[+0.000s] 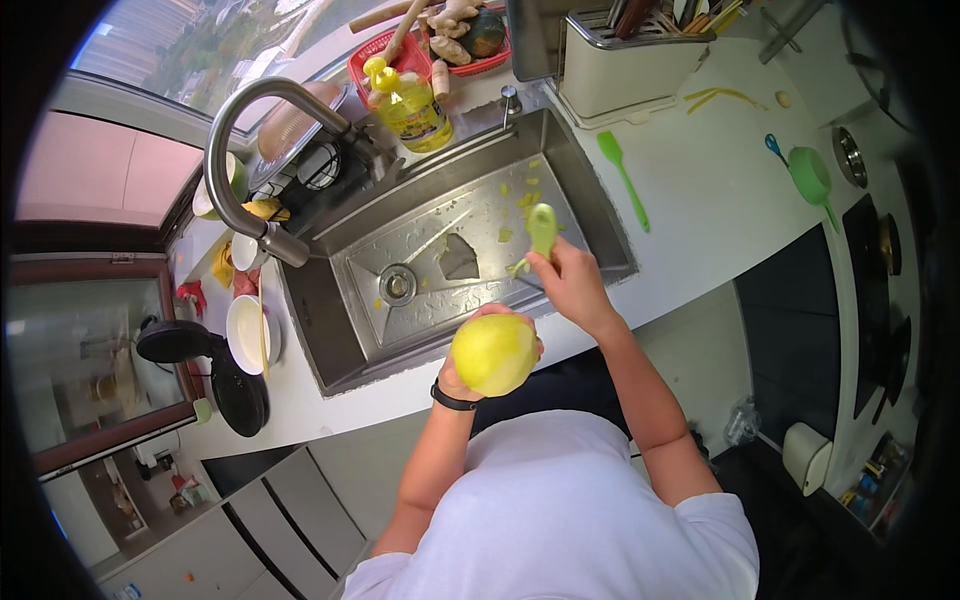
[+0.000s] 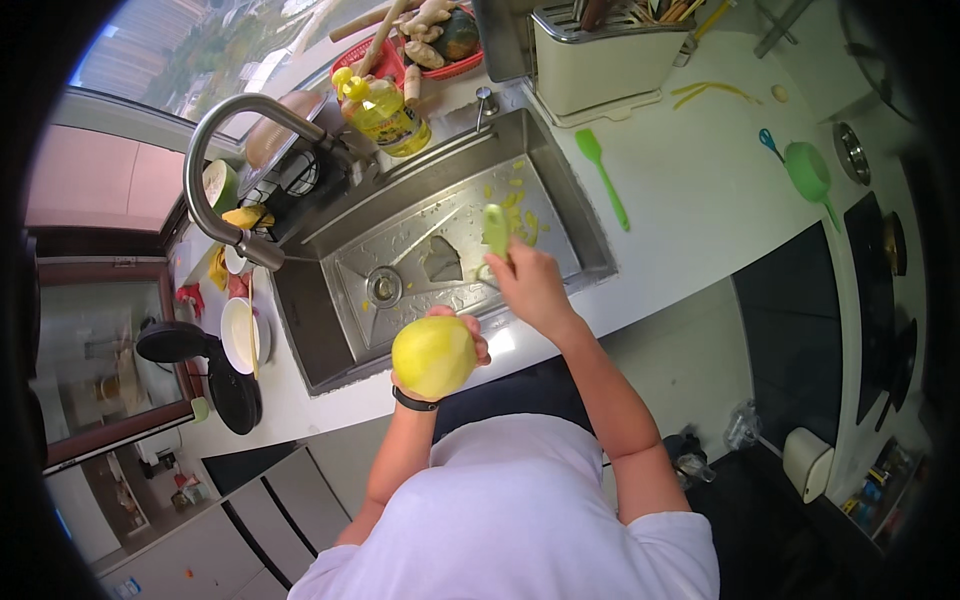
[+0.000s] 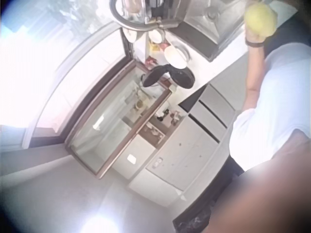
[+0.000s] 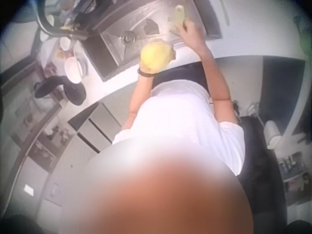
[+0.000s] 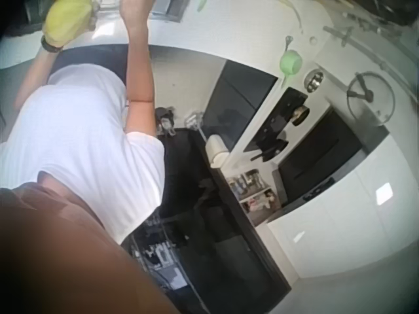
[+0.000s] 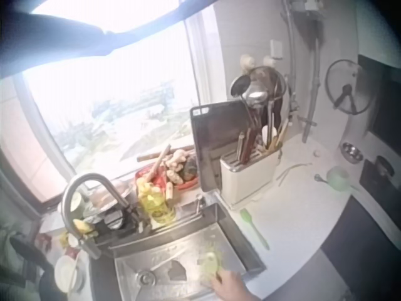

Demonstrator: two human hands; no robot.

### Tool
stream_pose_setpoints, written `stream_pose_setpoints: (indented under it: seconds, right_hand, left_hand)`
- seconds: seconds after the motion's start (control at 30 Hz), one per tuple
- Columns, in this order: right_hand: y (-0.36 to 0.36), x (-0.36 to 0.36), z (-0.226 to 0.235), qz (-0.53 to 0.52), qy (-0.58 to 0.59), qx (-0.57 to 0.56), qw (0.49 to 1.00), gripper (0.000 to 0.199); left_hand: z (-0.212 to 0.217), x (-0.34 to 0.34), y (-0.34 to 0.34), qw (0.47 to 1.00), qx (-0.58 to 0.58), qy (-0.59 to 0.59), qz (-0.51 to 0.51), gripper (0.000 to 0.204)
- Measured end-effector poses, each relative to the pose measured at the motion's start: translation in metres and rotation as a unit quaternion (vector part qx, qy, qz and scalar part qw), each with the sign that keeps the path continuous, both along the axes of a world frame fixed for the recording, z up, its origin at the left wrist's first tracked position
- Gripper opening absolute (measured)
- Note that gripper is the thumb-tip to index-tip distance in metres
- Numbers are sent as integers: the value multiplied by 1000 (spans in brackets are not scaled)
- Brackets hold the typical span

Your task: The person peels a green apple using a green peeler over a kitchen sink, then retrieves a white bowl from a drawer. The person slices the peeled apple into wedges and places them into the bowl. Finally, the person washes the knife and hands under running water.

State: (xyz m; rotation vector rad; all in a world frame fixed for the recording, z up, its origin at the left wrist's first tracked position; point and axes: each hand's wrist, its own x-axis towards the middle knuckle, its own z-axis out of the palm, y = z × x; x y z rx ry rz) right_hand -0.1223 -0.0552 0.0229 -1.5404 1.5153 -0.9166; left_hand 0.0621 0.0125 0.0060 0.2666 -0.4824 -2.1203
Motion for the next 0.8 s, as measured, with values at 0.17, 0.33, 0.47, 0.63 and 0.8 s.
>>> stream_pose_setpoints:
  seconds: [0.17,0.33,0.47,0.63,0.8]
  right_hand:
    - [8,-4,10,-106,-175,-31,978,15]
    - [22,7,52,25,-221,-140,965,12]
    - [27,5,63,84,-270,-86,955,11]
    - [29,7,68,116,-285,-114,944,11]
    - [-2,6,7,42,-94,16,995,15]
  left_hand:
    - [2,1,1,997,77,-6,13,87]
    - [5,-4,-1,991,113,-43,64,78]
    - [6,-4,1,994,81,-31,59,77]
    - [5,-1,8,995,41,-49,79,80]
    - [-9,5,11,993,73,82,35,94]
